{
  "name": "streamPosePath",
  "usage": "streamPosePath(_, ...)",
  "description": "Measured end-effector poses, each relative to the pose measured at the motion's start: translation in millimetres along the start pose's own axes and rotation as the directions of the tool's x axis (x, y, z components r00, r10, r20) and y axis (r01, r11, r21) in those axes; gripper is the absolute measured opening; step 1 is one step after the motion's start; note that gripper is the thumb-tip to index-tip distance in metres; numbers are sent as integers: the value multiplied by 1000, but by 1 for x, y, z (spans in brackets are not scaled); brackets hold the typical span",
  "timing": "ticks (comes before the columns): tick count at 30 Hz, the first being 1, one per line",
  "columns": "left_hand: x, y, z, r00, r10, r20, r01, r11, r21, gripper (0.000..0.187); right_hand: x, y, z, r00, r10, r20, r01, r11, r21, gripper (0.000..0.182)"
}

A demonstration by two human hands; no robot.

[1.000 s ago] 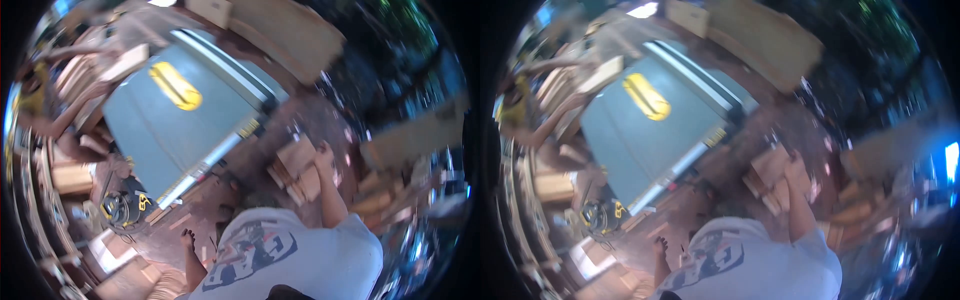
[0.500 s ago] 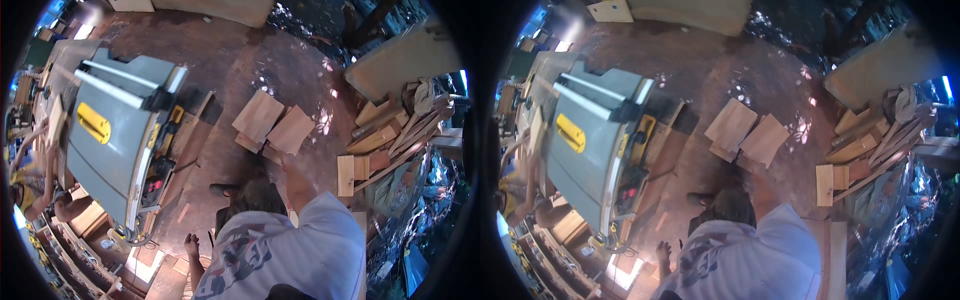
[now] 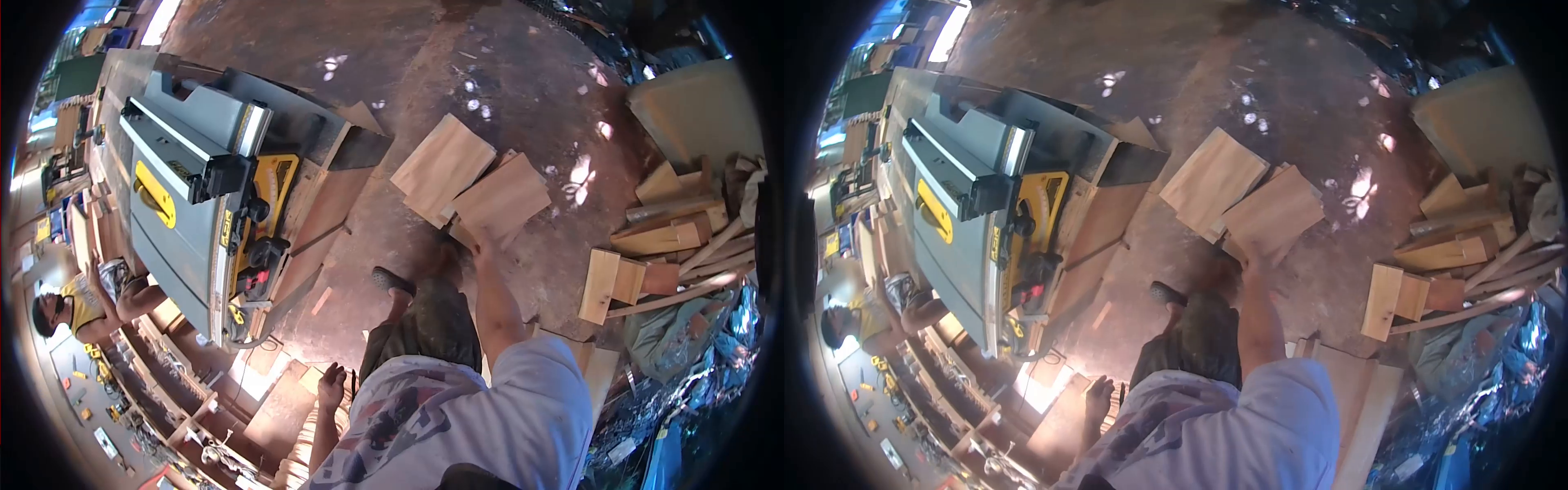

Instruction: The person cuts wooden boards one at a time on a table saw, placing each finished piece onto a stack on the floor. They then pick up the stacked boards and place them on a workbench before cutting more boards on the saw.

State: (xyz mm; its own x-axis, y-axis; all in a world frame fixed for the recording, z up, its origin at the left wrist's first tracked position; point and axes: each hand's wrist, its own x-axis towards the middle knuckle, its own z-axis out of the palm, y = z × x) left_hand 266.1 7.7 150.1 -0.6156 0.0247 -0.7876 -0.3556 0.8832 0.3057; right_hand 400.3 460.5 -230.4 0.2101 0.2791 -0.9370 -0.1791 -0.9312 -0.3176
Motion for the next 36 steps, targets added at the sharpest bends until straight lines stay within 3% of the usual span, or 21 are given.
streamPosePath(3,-1,22,-10,999,34,-12,-33,997,69,50,39,22,-20,983,17,185,-49,984,172,58)
streamPosePath(5,-2,32,-11,997,80,-22,-78,995,68,50,26,20,-21,951,-120,284,120,993,15,54)
streamPosePath(7,-4,42,-8,998,61,-26,-60,997,39,50,-3,0,-8,959,-77,274,84,996,-16,51)
streamPosePath(9,-8,44,-6,999,42,-17,-41,998,38,51,-20,-14,3,977,160,139,-173,981,83,49)
streamPosePath(12,-6,43,-2,999,32,6,-32,998,61,51,-26,-15,-12,985,161,64,-156,984,-84,52)
streamPosePath(15,-9,39,-5,997,78,-11,-77,993,94,52,-77,-37,-38,973,-6,232,31,994,-105,59)
streamPosePath(16,-7,36,-6,994,99,-34,-95,989,111,52,-95,-48,-39,907,-149,395,147,988,36,55)
streamPosePath(17,-4,36,-6,996,83,-42,-79,992,97,53,-43,-43,-59,886,-113,450,103,994,46,49)
streamPosePath(18,0,33,-5,993,100,-55,-90,984,154,55,-62,-65,-57,910,-178,374,172,984,51,42)
streamPosePath(19,6,28,-4,990,125,-69,-114,983,142,56,-72,-91,-58,901,-123,417,95,992,87,38)
streamPosePath(21,9,47,-3,983,162,-86,-147,977,156,55,-154,-139,-50,938,-147,313,166,985,-35,37)
streamPosePath(23,20,49,0,953,277,-124,-269,960,75,55,-175,-146,-68,906,-247,345,296,950,-98,41)
streamPosePath(25,16,80,-7,908,389,-159,-377,921,100,57,-193,-154,-96,845,-235,481,367,908,-202,49)
streamPosePath(27,4,120,-16,828,529,-188,-514,849,127,67,-319,-157,-81,763,-332,555,538,803,-258,54)
streamPosePath(28,-6,143,-24,831,534,-154,-525,845,98,78,-363,-154,-74,714,-377,590,617,737,-275,57)
streamPosePath(30,-22,181,-43,748,650,-133,-650,758,52,98,-377,-146,-63,526,-270,807,702,673,-232,63)
streamPosePath(31,-26,190,-52,650,744,-153,-748,662,39,106,-386,-141,-57,416,-197,888,740,641,-205,66)
streamPosePath(32,-25,194,-62,538,823,-180,-833,552,36,115,-401,-132,-39,333,-150,931,751,639,-166,64)
streamPosePath(34,-18,185,-81,426,883,-199,-893,445,64,127,-446,-104,13,165,-45,985,760,642,-98,60)
streamPosePath(35,-15,179,-94,365,908,-208,-918,388,86,133,-463,-90,35,138,-14,990,756,648,-96,59)
streamPosePath(36,-15,171,-110,395,887,-238,-908,417,49,136,-476,-74,60,105,14,994,750,655,-88,57)
